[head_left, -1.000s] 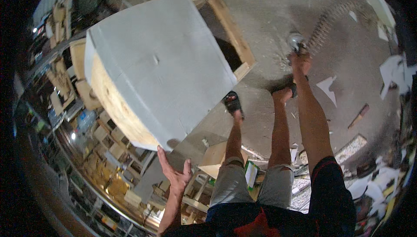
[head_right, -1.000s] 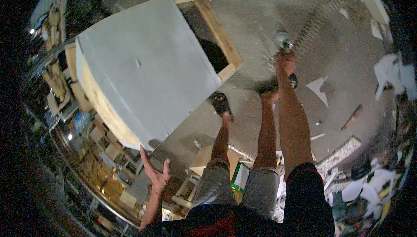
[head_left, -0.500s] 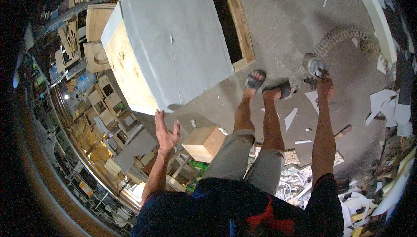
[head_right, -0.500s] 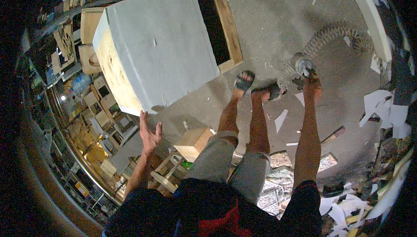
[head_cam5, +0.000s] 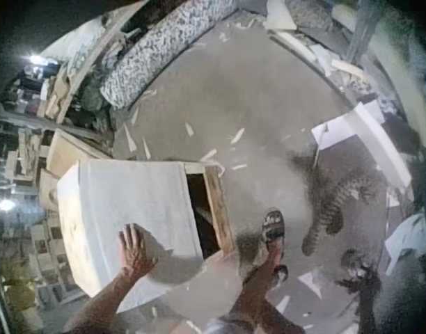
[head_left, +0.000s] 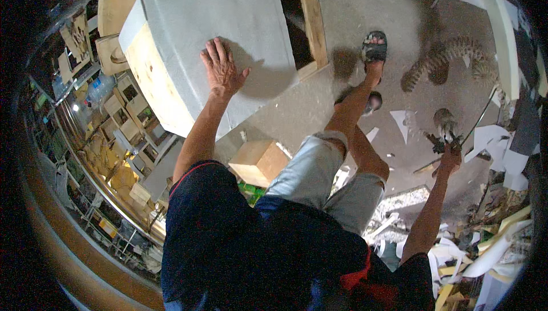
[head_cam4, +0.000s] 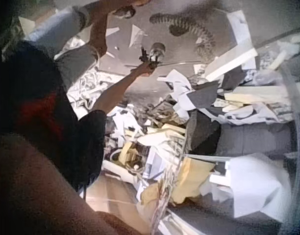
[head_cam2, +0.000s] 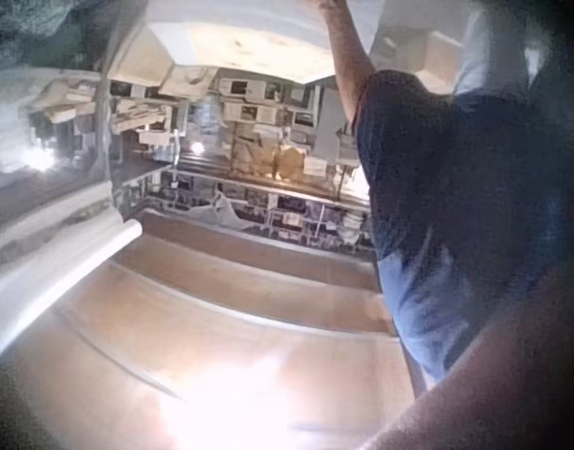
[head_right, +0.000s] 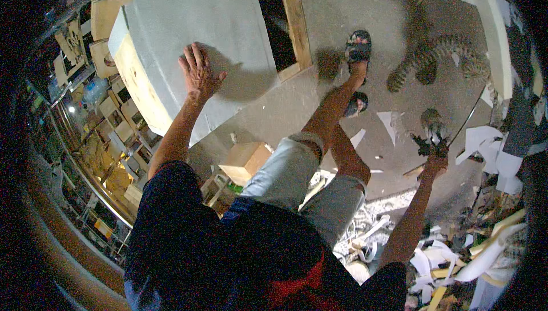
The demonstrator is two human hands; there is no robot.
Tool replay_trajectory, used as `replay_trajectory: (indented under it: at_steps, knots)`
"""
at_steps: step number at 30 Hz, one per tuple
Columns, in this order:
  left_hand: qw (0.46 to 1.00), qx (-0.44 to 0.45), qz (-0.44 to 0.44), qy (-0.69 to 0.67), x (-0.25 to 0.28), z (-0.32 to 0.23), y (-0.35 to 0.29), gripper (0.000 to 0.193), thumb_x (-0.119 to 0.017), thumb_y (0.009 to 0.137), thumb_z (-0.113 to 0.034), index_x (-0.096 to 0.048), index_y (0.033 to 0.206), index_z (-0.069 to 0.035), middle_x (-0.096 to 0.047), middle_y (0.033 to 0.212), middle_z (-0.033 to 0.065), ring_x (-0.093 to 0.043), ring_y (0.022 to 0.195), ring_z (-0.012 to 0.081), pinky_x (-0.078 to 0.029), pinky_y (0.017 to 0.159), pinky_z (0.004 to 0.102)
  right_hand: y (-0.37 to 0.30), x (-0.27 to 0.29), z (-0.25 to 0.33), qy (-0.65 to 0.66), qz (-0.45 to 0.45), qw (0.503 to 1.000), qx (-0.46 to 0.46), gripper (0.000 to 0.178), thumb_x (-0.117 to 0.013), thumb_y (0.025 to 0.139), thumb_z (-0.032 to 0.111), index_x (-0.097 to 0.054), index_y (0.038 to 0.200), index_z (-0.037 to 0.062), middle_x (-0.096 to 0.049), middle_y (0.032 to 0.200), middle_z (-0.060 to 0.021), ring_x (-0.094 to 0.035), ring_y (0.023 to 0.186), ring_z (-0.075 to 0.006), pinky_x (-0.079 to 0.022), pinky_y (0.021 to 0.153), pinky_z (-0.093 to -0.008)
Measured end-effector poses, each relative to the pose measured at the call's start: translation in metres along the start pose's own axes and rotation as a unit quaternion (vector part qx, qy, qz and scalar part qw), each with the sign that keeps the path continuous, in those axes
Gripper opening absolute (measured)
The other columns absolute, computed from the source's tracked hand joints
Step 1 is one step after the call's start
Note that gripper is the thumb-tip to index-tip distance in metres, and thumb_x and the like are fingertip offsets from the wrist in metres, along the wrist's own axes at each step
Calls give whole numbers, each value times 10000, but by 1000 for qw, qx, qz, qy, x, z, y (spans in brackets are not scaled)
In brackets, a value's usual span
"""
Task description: The person applies a white paper template to a wooden panel, trims the paper with a knife, and then uses a spray gun to apply a finish to the wood. The person handles the paper, knife, and spray gun throughout the process.
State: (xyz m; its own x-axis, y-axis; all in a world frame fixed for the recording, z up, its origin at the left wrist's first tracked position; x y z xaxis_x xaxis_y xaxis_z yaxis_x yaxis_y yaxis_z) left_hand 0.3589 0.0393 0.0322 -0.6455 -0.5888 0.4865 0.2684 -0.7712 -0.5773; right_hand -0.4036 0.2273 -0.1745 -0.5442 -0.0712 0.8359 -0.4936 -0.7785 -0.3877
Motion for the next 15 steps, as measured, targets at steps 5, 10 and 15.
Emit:
replay_trajectory:
  at_steps: [5, 10, 15]
  knots:
    - [996, -14, 21, -81, 11, -10, -18, 1024, -611, 835, -688, -276, 1557, -44, -228, 1595, 255, -150, 1493, 457, -152, 1183, 623, 11, 33, 48, -4, 24, 983, -182, 290, -778, 860, 186, -692, 1081, 19, -707, 881, -65, -602, 701, -152, -502, 623, -329]
    - [974, -43, 138, -173, 39, -27, -56, 1040, -590, 881, -649, -137, 1591, -38, -86, 1648, 253, -90, 1519, 443, -103, 1208, 599, 41, 40, 94, 51, 3, 983, -175, 253, -796, 854, 222, -703, 1007, 42, -658, 764, -28, -528, 589, -89, -441, 522, -266]
    - [991, 0, 121, -63, 30, 6, -14, 990, -535, 921, -645, -127, 1597, -48, -86, 1668, 178, -52, 1538, 377, -91, 1224, 564, 77, 42, 133, 290, 33, 952, -88, 230, -760, 865, 250, -666, 889, 42, -644, 729, -39, -582, 618, -152, -448, 511, -275]
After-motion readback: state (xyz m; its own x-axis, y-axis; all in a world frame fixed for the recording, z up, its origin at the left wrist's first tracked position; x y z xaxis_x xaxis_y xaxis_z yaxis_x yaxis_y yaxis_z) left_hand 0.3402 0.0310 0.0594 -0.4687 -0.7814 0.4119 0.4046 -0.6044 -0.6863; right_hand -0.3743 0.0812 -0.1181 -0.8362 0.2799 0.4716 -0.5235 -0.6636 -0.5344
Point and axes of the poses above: each hand's wrist, its own y-axis towards the middle knuckle, its own x-axis out of the back of the hand, z = x × y, the point moved 2 cm from there along y, towards the middle knuckle
